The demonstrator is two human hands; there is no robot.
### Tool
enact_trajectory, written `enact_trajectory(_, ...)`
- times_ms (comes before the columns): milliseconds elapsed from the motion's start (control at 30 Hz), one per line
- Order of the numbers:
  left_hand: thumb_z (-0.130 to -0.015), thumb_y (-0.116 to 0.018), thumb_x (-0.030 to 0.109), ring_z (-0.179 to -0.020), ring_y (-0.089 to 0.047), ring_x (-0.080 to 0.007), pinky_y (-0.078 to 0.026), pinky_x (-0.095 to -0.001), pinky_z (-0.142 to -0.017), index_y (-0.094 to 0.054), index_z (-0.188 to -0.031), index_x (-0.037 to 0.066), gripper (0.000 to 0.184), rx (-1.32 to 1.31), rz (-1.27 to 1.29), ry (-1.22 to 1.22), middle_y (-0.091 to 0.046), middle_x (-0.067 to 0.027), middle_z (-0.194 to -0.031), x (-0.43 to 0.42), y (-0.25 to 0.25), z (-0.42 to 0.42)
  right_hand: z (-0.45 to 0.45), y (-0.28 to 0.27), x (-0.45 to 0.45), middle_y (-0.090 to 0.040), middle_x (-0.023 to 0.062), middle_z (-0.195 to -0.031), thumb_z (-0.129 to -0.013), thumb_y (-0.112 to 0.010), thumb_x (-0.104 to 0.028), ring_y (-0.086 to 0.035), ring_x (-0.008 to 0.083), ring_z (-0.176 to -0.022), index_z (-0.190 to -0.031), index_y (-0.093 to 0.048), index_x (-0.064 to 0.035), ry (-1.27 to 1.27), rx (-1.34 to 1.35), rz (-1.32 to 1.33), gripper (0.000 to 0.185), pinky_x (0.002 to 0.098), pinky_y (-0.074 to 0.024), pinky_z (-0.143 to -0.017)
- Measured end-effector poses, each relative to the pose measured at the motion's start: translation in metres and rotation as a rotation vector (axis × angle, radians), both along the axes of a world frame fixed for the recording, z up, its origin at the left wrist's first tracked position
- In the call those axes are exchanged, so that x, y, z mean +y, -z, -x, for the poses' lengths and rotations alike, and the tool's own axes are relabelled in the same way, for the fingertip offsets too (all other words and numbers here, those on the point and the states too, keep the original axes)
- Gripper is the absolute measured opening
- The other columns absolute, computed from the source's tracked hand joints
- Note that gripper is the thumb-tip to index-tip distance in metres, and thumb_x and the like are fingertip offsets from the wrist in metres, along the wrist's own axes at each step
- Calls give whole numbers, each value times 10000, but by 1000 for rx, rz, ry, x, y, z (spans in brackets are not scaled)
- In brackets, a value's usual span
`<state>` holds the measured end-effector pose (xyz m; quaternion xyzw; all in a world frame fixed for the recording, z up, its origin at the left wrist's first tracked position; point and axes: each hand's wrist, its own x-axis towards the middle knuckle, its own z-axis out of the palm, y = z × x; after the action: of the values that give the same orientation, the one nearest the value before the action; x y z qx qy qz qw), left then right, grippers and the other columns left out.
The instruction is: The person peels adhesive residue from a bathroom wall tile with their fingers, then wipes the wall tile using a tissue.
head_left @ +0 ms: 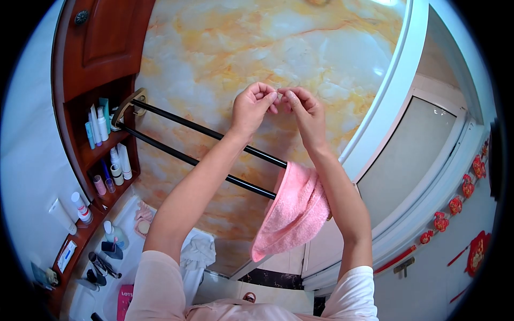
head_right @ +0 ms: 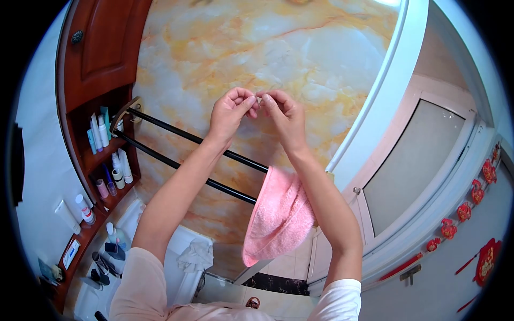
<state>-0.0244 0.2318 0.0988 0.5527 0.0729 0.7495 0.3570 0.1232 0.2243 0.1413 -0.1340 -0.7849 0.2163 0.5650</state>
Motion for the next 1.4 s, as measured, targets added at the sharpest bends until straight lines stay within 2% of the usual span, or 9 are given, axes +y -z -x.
enact_trajectory(133, -969, -598, 86, -709, -588, -93, -491, -239, -694, -583, -981, 42, 48, -10, 4, -43, -636, -37, -845, -3, -1, 1, -10, -28, 0, -650, 45, -840, -946, -642, -95, -576, 90, -713, -1016, -694, -8, 332, 21, -300, 123, 243, -472, -649)
enact_trajectory(167, -970, -595, 88, -707, -585, -92, -490, -238, -693, -581, -981, 44, 47, -24, 8, -42, -634, -36, -845, -2, 0, 1, -13, -42, -4, -651, 81, -842, -886, -698, -83, -613, 142, -672, -966, -678, -29, 494, -24, -488, 98, 277, -485, -617)
enact_trajectory(267, -968, -599, 88, -704, -585, -93, -491, -238, -694, -585, -981, 46, 46, -39, 13, -53, -637, -38, -848, -3, 0, 1, -17, -63, -6, -648, 84, -843, -827, -739, -87, -641, 216, -676, -908, -653, -45, 788, -149, -681, 125, 321, -494, -604)
enact_trajectory(400, -961, -606, 75, -690, -586, -91, -495, -235, -676, -585, -976, 39, 45, -64, 11, -52, -638, -42, -843, -3, -1, 2, -18, -69, -4, -651, 81, -832, -795, -758, -124, -643, 266, -681, -868, -637, -60, 915, -210, -693, 155, 371, -491, -602)
enact_trajectory(600, -950, -610, 41, -683, -599, -90, -509, -230, -648, -587, -970, 17, 39, -54, 4, -45, -651, -54, -843, -5, -1, -2, -13, -71, 6, -644, 104, -769, -821, -696, -67, -639, 268, -669, -850, -637, -45, 829, -227, -653, 69, 372, -495, -611)
enact_trajectory(800, -954, -630, 82, -710, -628, -101, -504, -238, -691, -608, -1001, 35, 71, -31, -7, -14, -678, -54, -869, -5, -1, -1, -9, -41, -24, -642, 113, -768, -819, -685, -2, -638, 234, -645, -833, -624, -27, 530, -191, -549, 68, 321, -502, -610)
enact_trajectory(933, -952, -631, 72, -712, -627, -101, -511, -234, -678, -610, -992, 27, 64, -50, 0, -45, -674, -54, -865, -2, 0, -2, -11, -54, -13, -631, 103, -776, -825, -688, -5, -643, 252, -661, -855, -619, -20, 578, -168, -710, 76, 323, -502, -614)
enact_trajectory(1100, -936, -620, 12, -692, -610, -84, -519, -228, -636, -607, -950, 0, 22, -70, -37, -120, -659, -50, -834, -2, -1, -3, -15, -91, 7, -626, 91, -922, -863, -652, -50, -629, 275, -748, -997, -690, -51, 640, -243, -782, 139, 357, -492, -666)
enact_trajectory(1400, -931, -623, 4, -708, -613, -74, -514, -222, -636, -612, -924, -7, 16, -7, -63, -232, -650, -30, -824, -4, -2, -6, -19, -96, 9, -614, 69, -894, -855, -654, -56, -621, 266, -763, -970, -678, -71, 675, -332, -815, 118, 362, -489, -675)
